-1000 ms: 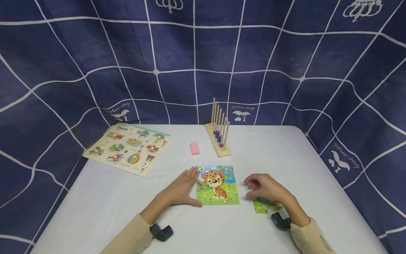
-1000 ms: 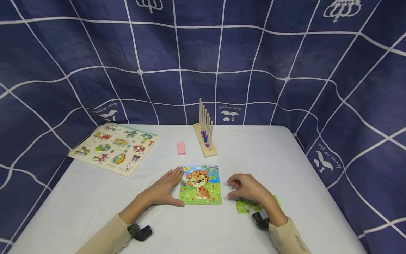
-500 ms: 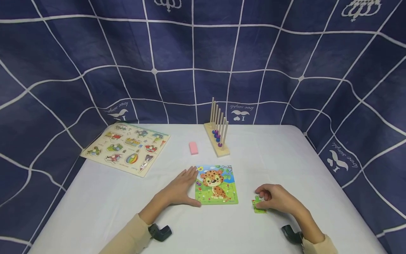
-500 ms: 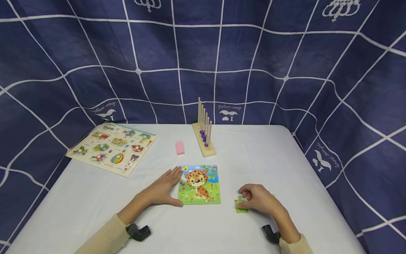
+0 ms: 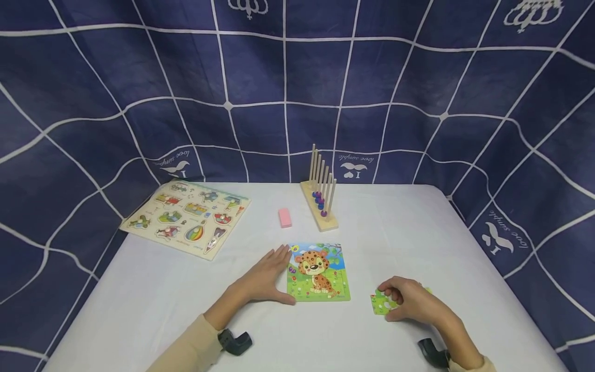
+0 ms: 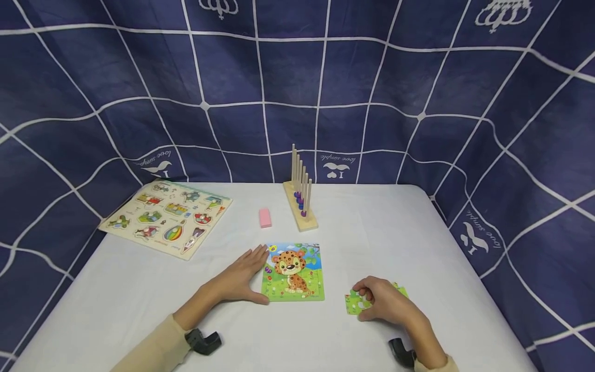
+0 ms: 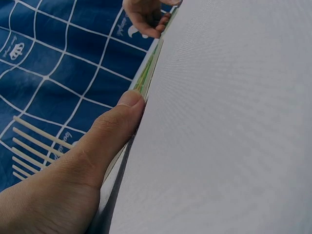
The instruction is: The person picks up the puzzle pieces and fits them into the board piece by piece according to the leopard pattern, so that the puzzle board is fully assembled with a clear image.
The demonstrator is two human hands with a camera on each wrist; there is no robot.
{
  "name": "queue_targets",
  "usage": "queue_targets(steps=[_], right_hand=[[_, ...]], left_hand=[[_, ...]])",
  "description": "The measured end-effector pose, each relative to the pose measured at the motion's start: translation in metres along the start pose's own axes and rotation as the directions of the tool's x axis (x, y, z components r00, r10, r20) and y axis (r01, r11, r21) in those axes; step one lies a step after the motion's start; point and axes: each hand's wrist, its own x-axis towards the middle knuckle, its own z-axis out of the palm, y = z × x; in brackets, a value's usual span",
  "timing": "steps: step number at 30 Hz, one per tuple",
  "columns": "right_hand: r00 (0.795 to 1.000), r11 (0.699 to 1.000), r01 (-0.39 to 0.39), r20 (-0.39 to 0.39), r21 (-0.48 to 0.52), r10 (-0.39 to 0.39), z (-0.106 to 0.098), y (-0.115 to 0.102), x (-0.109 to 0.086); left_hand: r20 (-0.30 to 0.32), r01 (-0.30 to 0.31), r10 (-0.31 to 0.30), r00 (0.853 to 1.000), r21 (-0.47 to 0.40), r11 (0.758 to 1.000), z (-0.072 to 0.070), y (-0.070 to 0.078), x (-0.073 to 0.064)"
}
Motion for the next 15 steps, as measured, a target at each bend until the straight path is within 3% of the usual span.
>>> queue_targets(steps=[15], right_hand=[[1.0, 1.0, 0.008, -0.021, -0.018, -0.009, 0.0035, 0.0024, 0.0014]], left_hand=[[-0.004, 0.0, 0.0, 1.0, 0.002, 1.0, -0.0004, 0.001, -0.0009]])
